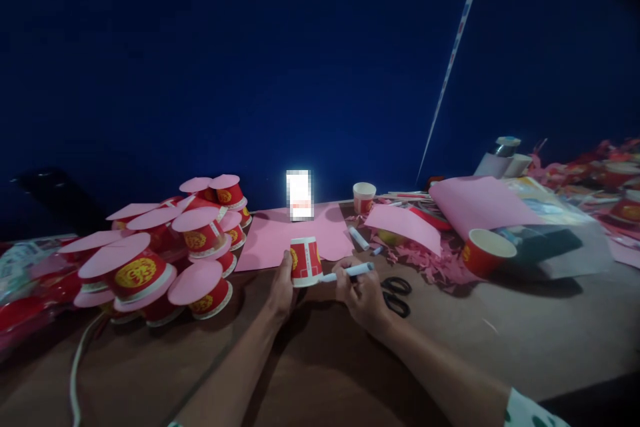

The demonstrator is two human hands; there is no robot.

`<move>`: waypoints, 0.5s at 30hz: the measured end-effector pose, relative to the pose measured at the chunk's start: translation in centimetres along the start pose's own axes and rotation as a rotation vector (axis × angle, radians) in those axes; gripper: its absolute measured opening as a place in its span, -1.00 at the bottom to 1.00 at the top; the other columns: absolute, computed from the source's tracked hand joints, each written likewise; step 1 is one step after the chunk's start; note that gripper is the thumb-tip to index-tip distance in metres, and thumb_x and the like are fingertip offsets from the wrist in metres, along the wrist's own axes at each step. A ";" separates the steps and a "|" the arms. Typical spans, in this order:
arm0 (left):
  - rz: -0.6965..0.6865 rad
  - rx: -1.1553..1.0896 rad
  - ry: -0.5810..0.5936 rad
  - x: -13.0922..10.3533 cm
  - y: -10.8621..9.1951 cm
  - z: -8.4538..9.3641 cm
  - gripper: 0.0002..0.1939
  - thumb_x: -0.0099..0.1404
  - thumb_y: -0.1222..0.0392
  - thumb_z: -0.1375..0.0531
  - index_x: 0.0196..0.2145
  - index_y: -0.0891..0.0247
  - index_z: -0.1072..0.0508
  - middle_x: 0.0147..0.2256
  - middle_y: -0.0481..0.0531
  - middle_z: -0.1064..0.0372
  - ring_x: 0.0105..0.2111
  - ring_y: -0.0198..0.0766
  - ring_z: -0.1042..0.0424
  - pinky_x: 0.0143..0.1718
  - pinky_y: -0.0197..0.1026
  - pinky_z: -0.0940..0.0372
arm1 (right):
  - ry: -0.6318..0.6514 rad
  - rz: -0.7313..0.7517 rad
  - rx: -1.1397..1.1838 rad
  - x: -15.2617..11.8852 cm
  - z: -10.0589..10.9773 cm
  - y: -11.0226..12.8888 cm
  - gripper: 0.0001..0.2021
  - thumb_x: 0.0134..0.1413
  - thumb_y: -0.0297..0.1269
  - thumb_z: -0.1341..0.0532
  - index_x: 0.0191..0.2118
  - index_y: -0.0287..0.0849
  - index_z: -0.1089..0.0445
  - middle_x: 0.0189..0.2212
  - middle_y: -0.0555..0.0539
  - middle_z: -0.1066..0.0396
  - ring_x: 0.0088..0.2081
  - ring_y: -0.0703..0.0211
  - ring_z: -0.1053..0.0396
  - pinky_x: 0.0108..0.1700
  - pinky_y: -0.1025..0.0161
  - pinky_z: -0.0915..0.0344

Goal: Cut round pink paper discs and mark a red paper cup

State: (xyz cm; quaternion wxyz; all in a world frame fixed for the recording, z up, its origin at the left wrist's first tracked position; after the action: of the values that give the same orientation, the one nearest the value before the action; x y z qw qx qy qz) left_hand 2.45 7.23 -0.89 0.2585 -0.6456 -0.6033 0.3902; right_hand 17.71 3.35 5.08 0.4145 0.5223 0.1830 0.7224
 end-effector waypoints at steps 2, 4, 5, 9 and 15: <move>0.008 0.008 0.010 0.0 0.0 0.0 -0.52 0.14 -0.12 -0.09 -0.19 0.36 -0.42 -0.31 0.12 -0.48 -0.27 -0.13 -0.45 -0.14 -0.12 -0.28 | -0.037 -0.034 0.042 -0.2 0.2 -0.2 -0.84 0.14 -0.33 0.01 -0.37 -0.18 -0.28 -0.61 0.05 -0.21 -0.58 0.29 -0.18 -0.51 0.35 -0.13; 0.021 0.008 0.024 0.0 0.0 0.0 -0.50 0.14 -0.13 -0.07 -0.18 0.38 -0.42 -0.31 0.14 -0.48 -0.27 -0.12 -0.45 -0.16 -0.11 -0.29 | -0.060 -0.043 0.073 -0.5 0.3 -0.3 -0.85 0.15 -0.31 0.01 -0.33 -0.18 -0.28 -0.59 0.04 -0.22 -0.57 0.29 -0.19 -0.51 0.35 -0.16; 0.026 -0.001 0.030 -0.1 0.0 -0.1 -0.49 0.15 -0.13 -0.07 -0.18 0.38 -0.41 -0.32 0.14 -0.48 -0.28 -0.12 -0.45 -0.16 -0.10 -0.29 | -0.063 -0.027 0.080 -0.6 0.3 -0.2 -0.85 0.14 -0.31 0.00 -0.30 -0.18 -0.28 -0.57 0.02 -0.24 -0.56 0.28 -0.21 -0.50 0.35 -0.18; 0.088 -0.054 0.012 0.0 0.1 0.0 -0.48 0.15 -0.15 -0.05 -0.17 0.39 -0.40 -0.37 0.15 -0.48 -0.33 -0.11 -0.47 -0.22 -0.10 -0.32 | -0.053 0.104 0.090 -0.6 0.3 0.7 -0.84 0.12 -0.36 -0.04 -0.20 -0.17 -0.30 -0.39 -0.09 -0.36 -0.36 0.17 -0.33 -0.29 0.24 -0.28; 0.043 -0.091 -0.025 0.2 -0.4 0.7 -0.44 0.13 -0.22 -0.01 -0.21 0.35 -0.40 -0.40 0.11 -0.47 -0.37 -0.14 -0.47 -0.30 -0.15 -0.34 | -0.029 0.101 0.109 0.0 -0.1 1.0 -0.80 0.14 -0.42 -0.02 -0.15 -0.16 -0.31 -0.25 -0.14 -0.37 -0.21 0.13 -0.35 -0.15 0.19 -0.29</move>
State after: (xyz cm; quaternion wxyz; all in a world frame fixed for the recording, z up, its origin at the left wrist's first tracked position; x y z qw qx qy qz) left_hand 1.64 7.36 -0.95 0.2127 -0.6647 -0.6096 0.3758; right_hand 17.20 2.74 5.73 0.3511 0.5631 0.1893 0.7237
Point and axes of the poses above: each hand's wrist, its own x-axis towards the middle knuckle, its own z-axis out of the back of the hand, y = z × x, the point moved 5 cm from there along x, towards the middle knuckle
